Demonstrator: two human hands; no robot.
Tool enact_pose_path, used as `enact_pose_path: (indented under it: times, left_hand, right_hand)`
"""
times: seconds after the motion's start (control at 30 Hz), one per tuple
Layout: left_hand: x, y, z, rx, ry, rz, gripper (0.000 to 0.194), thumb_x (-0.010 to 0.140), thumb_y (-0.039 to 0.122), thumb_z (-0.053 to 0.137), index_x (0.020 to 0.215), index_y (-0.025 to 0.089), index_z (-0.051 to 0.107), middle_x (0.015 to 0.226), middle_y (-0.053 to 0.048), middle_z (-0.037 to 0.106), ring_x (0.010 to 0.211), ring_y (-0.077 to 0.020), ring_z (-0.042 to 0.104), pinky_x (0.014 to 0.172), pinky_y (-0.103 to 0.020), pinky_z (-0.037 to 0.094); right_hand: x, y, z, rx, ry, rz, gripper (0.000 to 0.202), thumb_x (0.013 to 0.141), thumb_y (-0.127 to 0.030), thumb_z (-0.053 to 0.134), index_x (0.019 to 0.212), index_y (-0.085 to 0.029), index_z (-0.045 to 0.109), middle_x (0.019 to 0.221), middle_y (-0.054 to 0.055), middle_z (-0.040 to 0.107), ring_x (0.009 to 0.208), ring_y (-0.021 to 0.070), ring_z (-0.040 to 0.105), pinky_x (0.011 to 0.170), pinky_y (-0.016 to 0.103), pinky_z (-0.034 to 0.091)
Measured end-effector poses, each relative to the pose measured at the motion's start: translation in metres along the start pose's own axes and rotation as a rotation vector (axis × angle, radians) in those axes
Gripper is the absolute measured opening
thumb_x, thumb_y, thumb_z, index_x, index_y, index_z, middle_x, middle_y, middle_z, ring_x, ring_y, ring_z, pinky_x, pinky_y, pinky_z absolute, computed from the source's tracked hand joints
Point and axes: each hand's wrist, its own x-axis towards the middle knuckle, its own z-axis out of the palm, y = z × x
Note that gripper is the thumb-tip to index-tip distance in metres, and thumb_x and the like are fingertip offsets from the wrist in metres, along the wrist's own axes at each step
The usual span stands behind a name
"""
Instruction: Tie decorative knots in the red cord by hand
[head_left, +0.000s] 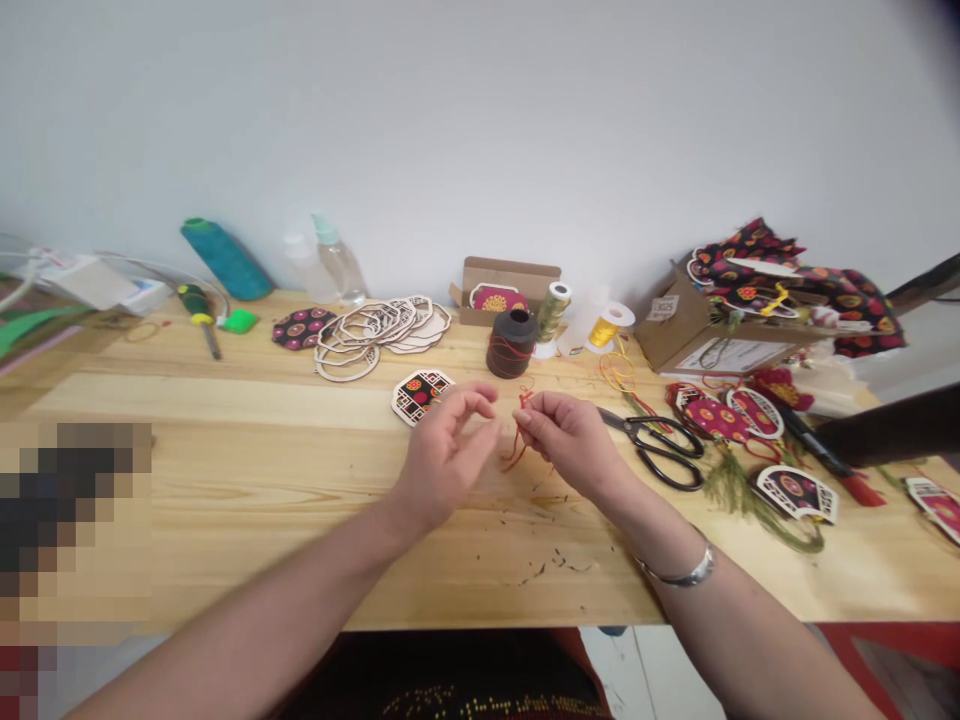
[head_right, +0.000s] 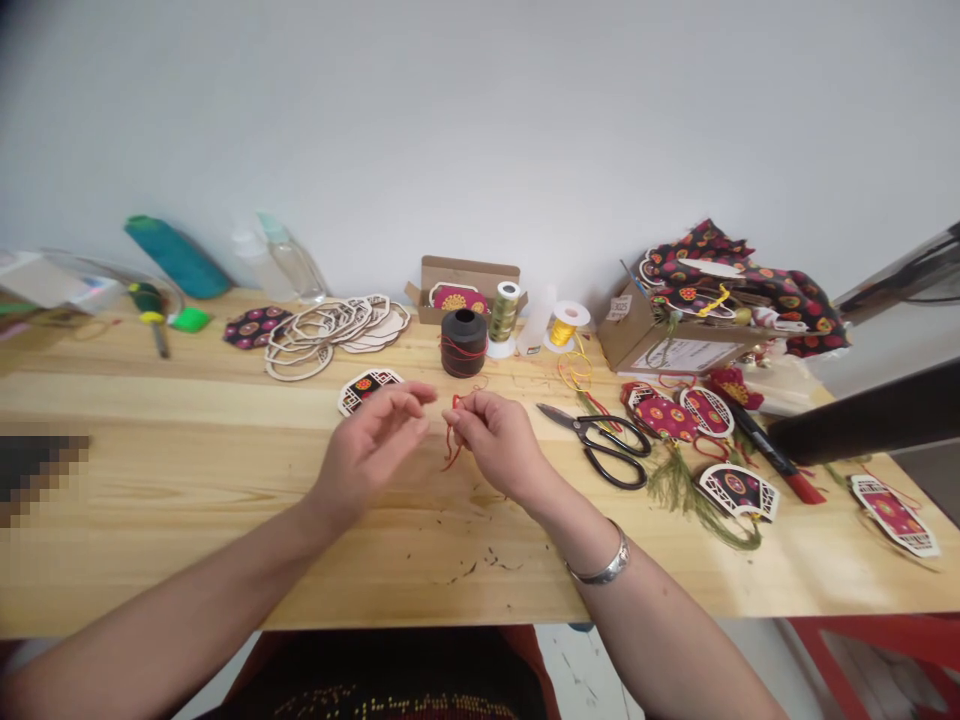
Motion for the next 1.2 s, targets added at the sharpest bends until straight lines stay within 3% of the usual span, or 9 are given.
enact_pose_path:
  times: [0.07,0.17,0.27,0.37,0.57,0.97,1.2]
  left_hand:
    - [-0.001,0.000,0.004,-0.159,-0.157,-0.140,0.019,0.078,0.024,0.057,0.096,0.016,0.054,0.106,-0.010,0.061,0.102,-0.0198,0.058,0.087,-0.033,0.044]
    - [-0.001,0.000,0.007,-0.203,-0.269,-0.291,0.034,0.077,0.023,0.059,0.109,0.015,0.052,0.080,-0.004,0.065,0.078,-0.0160,0.062,0.072,-0.029,0.047]
    - [0.000,0.000,0.006,-0.145,-0.255,-0.290,0.029,0.078,0.026,0.058,0.105,0.015,0.057,0.076,-0.001,0.063,0.060,-0.0100,0.055,0.060,-0.024,0.043]
    - [0.002,0.001,0.004,-0.143,-0.196,-0.292,0.024,0.077,0.028,0.059,0.096,0.014,0.062,0.084,-0.003,0.063,0.058,-0.0080,0.051,0.053,-0.021,0.040]
    - [0.004,0.001,0.002,-0.222,-0.164,-0.447,0.018,0.074,0.030,0.062,0.082,0.015,0.065,0.063,0.004,0.055,0.039,-0.0030,0.035,0.037,-0.019,0.022]
    - [0.010,-0.003,-0.001,-0.517,-0.253,-0.614,0.015,0.068,0.029,0.070,0.072,0.014,0.070,0.057,0.000,0.061,0.033,0.0006,0.025,0.035,-0.019,0.011]
    - [0.011,-0.004,-0.002,-0.511,-0.247,-0.609,0.016,0.066,0.027,0.070,0.076,0.014,0.071,0.056,0.000,0.061,0.033,0.0001,0.026,0.034,-0.019,0.010]
  right_hand:
    - [0.000,0.002,0.001,-0.034,0.014,-0.032,0.025,0.080,-0.033,0.054,0.061,-0.017,0.051,0.053,-0.004,0.048,0.048,0.0074,0.039,0.047,0.021,0.032]
    - [0.000,0.004,0.001,-0.069,0.027,-0.053,0.021,0.080,-0.031,0.055,0.064,-0.017,0.054,0.057,-0.003,0.053,0.052,0.0090,0.044,0.052,0.022,0.036]
    - [0.000,0.004,0.001,-0.109,0.030,-0.061,0.021,0.079,-0.030,0.055,0.063,-0.017,0.055,0.057,-0.002,0.054,0.053,0.0092,0.044,0.052,0.023,0.035]
    - [0.000,0.002,0.001,-0.109,0.028,-0.060,0.021,0.078,-0.030,0.056,0.062,-0.017,0.054,0.055,-0.003,0.052,0.051,0.0087,0.042,0.051,0.022,0.035]
    - [0.001,0.003,0.002,-0.098,0.033,-0.068,0.019,0.078,-0.030,0.058,0.064,-0.017,0.054,0.055,-0.003,0.052,0.050,0.0079,0.042,0.048,0.021,0.034]
    - [-0.002,0.001,0.002,0.114,-0.021,0.033,0.020,0.074,-0.034,0.063,0.071,-0.016,0.056,0.055,-0.003,0.053,0.045,0.0051,0.037,0.040,0.018,0.028]
    - [-0.003,-0.003,0.002,0.169,-0.035,0.066,0.022,0.072,-0.036,0.065,0.070,-0.017,0.055,0.053,-0.004,0.054,0.044,0.0060,0.039,0.042,0.020,0.032]
